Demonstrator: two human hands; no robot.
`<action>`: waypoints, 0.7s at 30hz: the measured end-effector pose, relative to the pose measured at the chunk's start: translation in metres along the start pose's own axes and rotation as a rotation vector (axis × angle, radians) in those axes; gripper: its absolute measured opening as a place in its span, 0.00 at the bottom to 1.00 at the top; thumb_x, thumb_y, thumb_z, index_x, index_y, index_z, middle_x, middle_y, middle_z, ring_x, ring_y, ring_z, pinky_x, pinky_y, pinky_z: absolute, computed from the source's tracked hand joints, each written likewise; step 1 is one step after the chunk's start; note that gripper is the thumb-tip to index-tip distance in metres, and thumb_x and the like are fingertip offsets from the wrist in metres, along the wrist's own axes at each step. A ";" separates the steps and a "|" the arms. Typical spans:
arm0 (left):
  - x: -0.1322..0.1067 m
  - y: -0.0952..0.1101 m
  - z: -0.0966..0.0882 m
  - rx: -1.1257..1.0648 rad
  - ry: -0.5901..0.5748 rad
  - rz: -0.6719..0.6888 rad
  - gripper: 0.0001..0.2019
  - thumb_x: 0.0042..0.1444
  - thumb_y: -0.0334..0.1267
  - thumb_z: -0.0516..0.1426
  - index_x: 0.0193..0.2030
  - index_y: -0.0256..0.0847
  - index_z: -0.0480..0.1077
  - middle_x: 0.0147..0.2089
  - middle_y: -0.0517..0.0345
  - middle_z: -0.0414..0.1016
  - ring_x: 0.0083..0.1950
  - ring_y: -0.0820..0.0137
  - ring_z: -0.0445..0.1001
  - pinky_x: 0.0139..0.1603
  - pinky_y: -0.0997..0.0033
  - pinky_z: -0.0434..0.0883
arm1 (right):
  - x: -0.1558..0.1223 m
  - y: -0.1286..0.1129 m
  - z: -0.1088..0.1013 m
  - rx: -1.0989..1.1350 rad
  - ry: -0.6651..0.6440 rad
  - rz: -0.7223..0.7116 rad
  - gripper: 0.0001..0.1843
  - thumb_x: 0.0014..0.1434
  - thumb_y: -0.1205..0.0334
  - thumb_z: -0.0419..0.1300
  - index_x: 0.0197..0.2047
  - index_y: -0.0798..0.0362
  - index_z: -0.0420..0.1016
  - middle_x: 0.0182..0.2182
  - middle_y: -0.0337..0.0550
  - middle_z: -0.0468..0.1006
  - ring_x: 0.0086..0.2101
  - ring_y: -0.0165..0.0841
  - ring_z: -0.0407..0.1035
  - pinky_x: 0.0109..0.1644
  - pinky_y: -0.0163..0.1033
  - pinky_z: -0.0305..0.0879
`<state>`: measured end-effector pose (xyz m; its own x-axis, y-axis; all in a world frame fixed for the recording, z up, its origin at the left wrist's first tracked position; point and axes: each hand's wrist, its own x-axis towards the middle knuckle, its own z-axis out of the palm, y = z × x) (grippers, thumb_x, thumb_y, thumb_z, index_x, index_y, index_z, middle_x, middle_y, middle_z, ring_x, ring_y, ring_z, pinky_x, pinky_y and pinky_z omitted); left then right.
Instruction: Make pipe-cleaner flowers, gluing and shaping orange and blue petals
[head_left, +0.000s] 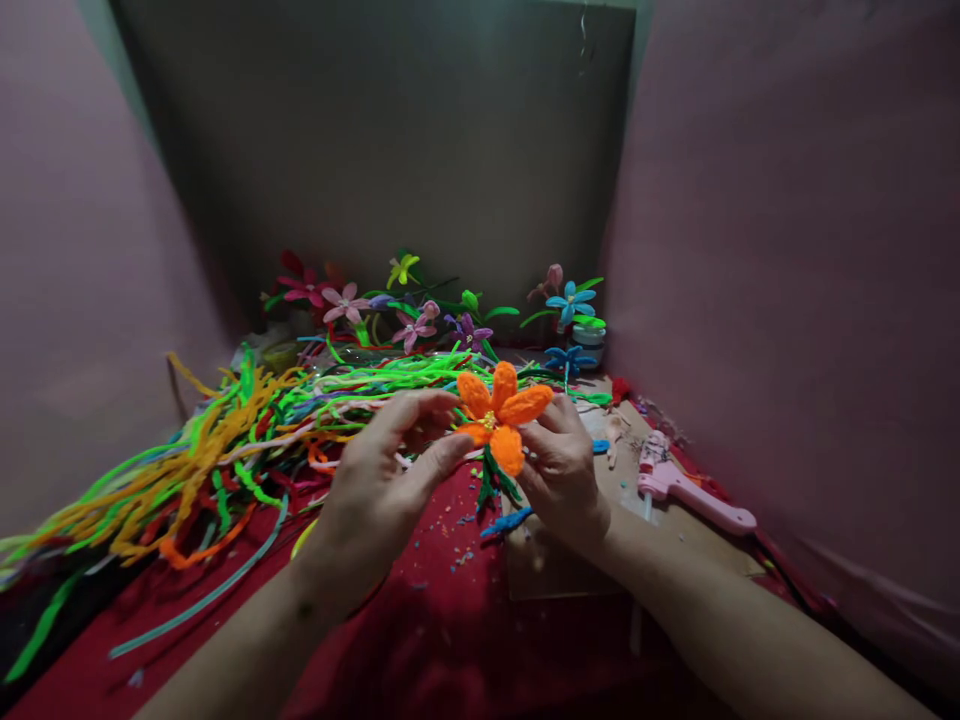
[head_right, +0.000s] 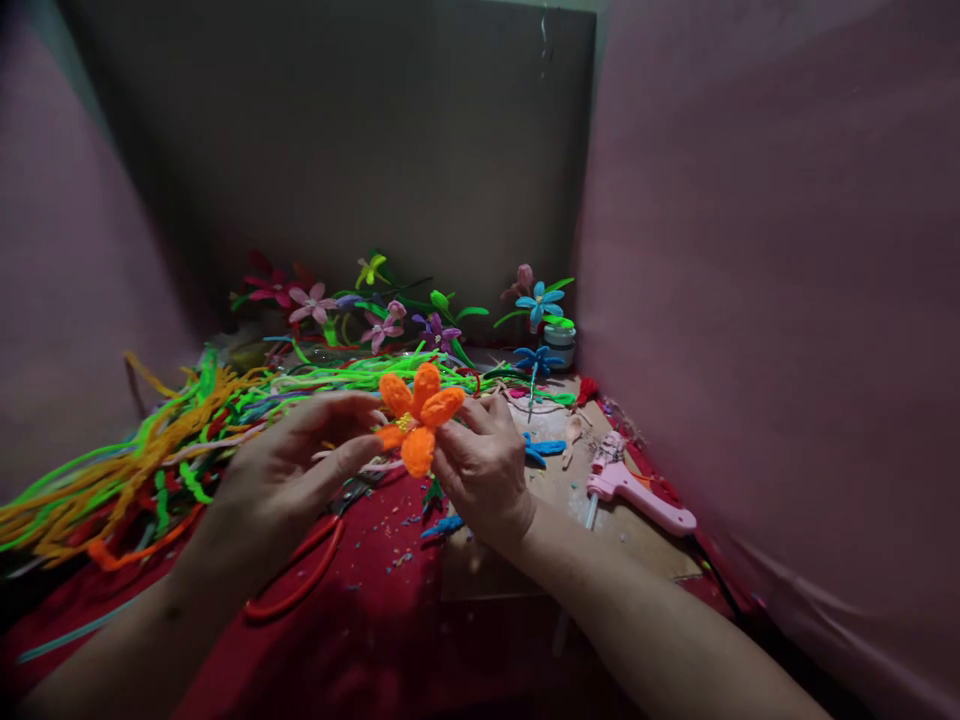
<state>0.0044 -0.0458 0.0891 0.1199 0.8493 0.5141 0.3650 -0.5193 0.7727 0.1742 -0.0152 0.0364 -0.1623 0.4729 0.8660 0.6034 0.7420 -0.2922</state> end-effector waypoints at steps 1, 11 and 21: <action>-0.001 0.002 -0.001 0.196 0.115 0.204 0.09 0.50 0.36 0.60 0.40 0.41 0.71 0.38 0.56 0.73 0.39 0.68 0.70 0.41 0.68 0.67 | 0.001 -0.001 0.000 -0.019 -0.009 -0.002 0.07 0.56 0.66 0.56 0.37 0.51 0.75 0.38 0.45 0.75 0.37 0.38 0.60 0.42 0.46 0.58; -0.013 -0.013 0.025 0.847 0.181 1.011 0.08 0.51 0.27 0.57 0.40 0.33 0.72 0.35 0.49 0.76 0.38 0.62 0.69 0.45 0.56 0.61 | 0.000 -0.007 0.003 0.037 0.012 -0.023 0.12 0.61 0.59 0.50 0.37 0.50 0.75 0.38 0.45 0.75 0.39 0.39 0.64 0.42 0.47 0.57; 0.013 0.030 -0.011 0.315 0.140 0.289 0.05 0.52 0.34 0.58 0.37 0.42 0.71 0.32 0.59 0.73 0.33 0.70 0.70 0.34 0.70 0.66 | 0.002 -0.004 -0.001 0.166 -0.037 -0.057 0.08 0.59 0.63 0.53 0.38 0.51 0.73 0.40 0.45 0.75 0.40 0.38 0.65 0.43 0.48 0.58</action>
<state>0.0071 -0.0517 0.1231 0.1403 0.6417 0.7540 0.6005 -0.6606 0.4505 0.1726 -0.0178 0.0395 -0.2231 0.4424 0.8686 0.4555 0.8351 -0.3084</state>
